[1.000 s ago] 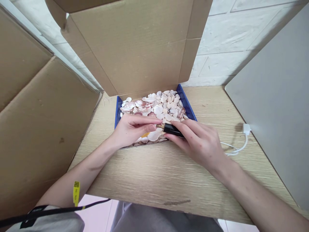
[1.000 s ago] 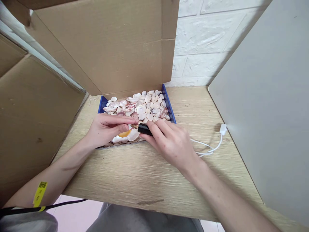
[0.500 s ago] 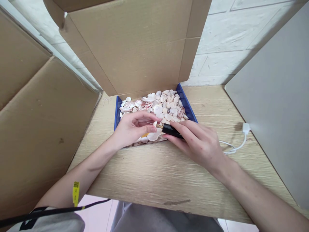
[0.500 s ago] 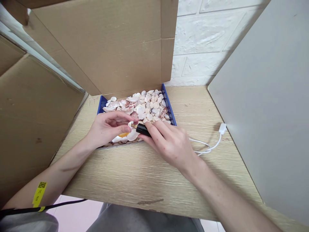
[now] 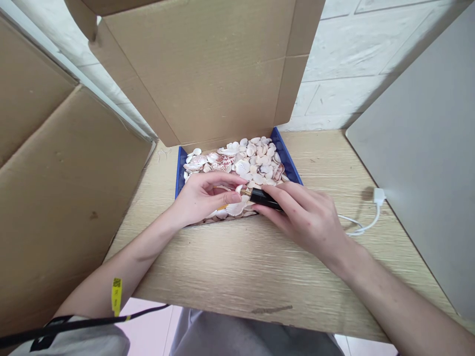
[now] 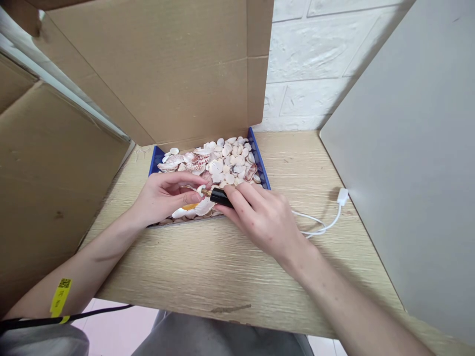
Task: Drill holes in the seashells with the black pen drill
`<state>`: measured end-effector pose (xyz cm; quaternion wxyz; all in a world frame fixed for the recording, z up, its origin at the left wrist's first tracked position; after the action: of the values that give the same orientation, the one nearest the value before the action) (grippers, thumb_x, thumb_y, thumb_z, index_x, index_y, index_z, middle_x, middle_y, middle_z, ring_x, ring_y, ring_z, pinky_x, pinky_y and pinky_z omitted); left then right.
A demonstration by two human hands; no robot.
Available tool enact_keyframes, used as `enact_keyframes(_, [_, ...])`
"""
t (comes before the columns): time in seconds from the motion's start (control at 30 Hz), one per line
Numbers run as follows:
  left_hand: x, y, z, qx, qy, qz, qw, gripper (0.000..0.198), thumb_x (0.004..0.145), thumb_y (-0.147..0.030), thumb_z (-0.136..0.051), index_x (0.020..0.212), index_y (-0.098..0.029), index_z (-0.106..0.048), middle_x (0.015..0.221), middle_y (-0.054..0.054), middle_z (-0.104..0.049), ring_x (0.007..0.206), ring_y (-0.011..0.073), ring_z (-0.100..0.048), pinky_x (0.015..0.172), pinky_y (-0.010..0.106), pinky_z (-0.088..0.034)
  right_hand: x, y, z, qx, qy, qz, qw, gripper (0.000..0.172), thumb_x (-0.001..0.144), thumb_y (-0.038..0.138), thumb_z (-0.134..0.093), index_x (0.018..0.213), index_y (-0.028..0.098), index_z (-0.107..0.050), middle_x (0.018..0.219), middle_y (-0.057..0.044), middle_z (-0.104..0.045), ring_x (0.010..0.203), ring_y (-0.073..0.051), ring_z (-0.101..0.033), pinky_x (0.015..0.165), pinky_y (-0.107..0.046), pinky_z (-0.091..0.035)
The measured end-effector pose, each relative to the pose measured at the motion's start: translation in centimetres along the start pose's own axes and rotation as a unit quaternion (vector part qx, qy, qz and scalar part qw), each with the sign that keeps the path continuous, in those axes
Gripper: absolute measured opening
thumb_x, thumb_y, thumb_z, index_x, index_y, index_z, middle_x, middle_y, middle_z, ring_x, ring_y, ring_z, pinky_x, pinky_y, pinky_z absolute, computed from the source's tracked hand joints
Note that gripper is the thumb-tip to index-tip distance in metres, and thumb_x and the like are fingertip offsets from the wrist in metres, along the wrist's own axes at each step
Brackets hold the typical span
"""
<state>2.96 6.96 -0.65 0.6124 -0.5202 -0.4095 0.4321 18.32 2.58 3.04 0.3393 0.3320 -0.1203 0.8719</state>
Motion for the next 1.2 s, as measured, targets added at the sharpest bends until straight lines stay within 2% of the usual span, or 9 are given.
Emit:
enact_keyframes(0.2, [0.0,-0.3,-0.3,0.002,-0.003,0.006,1.000,0.021,0.069,-0.018,-0.075,0.090,-0.020,-0.072,0.086,0.002,-0.070,0.075,0.0115,-0.064,0.069,0.022,-0.053,0.0,0.1,-0.1,-0.002,0.002,0.001,1.000,0.028,0.085,0.035,-0.060,0.102,0.013,-0.055,0.080,-0.002,-0.066,0.067,-0.011,-0.060,0.055,-0.024,-0.039])
enact_keyframes(0.37, [0.1,-0.1,0.4,0.025,-0.029,0.023,0.999,0.020,0.070,-0.025,-0.075,0.088,-0.018,-0.070,0.089,0.004,-0.069,0.074,0.0137,-0.064,0.064,0.024,-0.053,-0.1,-0.4,0.1,-0.011,0.008,-0.003,1.000,0.028,0.086,0.036,-0.059,0.103,0.015,-0.055,0.081,-0.002,-0.066,0.067,-0.011,-0.060,0.054,-0.024,-0.040])
enact_keyframes(0.57, [0.3,-0.1,0.7,0.030,-0.037,0.005,0.999,0.020,0.073,-0.026,-0.072,0.091,-0.017,-0.067,0.091,0.004,-0.069,0.087,0.0164,-0.064,0.077,0.027,-0.052,0.0,-1.0,0.4,-0.018,-0.001,-0.007,1.000,0.027,0.083,0.034,-0.063,0.101,0.014,-0.057,0.081,-0.003,-0.066,0.067,-0.012,-0.060,0.057,-0.025,-0.042])
enact_keyframes(0.73, [0.5,-0.3,1.1,0.016,-0.062,0.003,0.998,0.019,0.073,-0.023,-0.073,0.088,-0.017,-0.065,0.090,0.003,-0.067,0.088,0.0153,-0.064,0.083,0.028,-0.052,0.0,-1.5,0.7,-0.019,-0.009,-0.022,1.000,0.027,0.083,0.033,-0.063,0.103,0.016,-0.058,0.081,-0.003,-0.067,0.068,-0.012,-0.060,0.059,-0.024,-0.044])
enact_keyframes(0.9, [0.5,0.1,0.9,-0.017,-0.034,0.019,0.999,0.021,0.074,-0.022,-0.072,0.093,-0.018,-0.066,0.096,0.004,-0.069,0.094,0.0172,-0.065,0.087,0.030,-0.052,-0.1,-1.8,0.8,-0.016,-0.013,-0.026,0.999,0.027,0.084,0.033,-0.061,0.106,0.018,-0.057,0.083,-0.003,-0.067,0.068,-0.013,-0.060,0.060,-0.025,-0.045])
enact_keyframes(1.07, [0.2,0.7,1.0,-0.028,-0.035,0.056,0.997,0.027,0.075,-0.025,-0.072,0.102,-0.019,-0.069,0.106,0.006,-0.070,0.101,0.0191,-0.065,0.094,0.033,-0.050,-0.3,-1.8,0.5,-0.018,-0.006,-0.023,1.000,0.028,0.083,0.033,-0.062,0.105,0.016,-0.057,0.084,-0.003,-0.067,0.069,-0.013,-0.060,0.060,-0.025,-0.045])
enact_keyframes(1.2, [0.2,0.5,0.9,-0.012,-0.034,0.053,0.998,0.026,0.075,-0.027,-0.072,0.100,-0.018,-0.071,0.105,0.006,-0.072,0.100,0.0205,-0.066,0.093,0.034,-0.051,-0.3,-1.8,0.5,-0.014,-0.004,-0.023,1.000,0.028,0.084,0.034,-0.060,0.106,0.018,-0.056,0.085,-0.003,-0.067,0.071,-0.013,-0.061,0.061,-0.025,-0.046])
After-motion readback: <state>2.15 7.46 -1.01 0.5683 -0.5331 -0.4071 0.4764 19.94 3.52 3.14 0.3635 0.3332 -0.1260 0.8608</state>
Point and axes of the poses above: each hand's wrist, its own x-axis towards the middle knuckle, its own z-axis out of the back of the hand, y = z × x, the point moved 8 cm from there along x, towards the middle knuckle
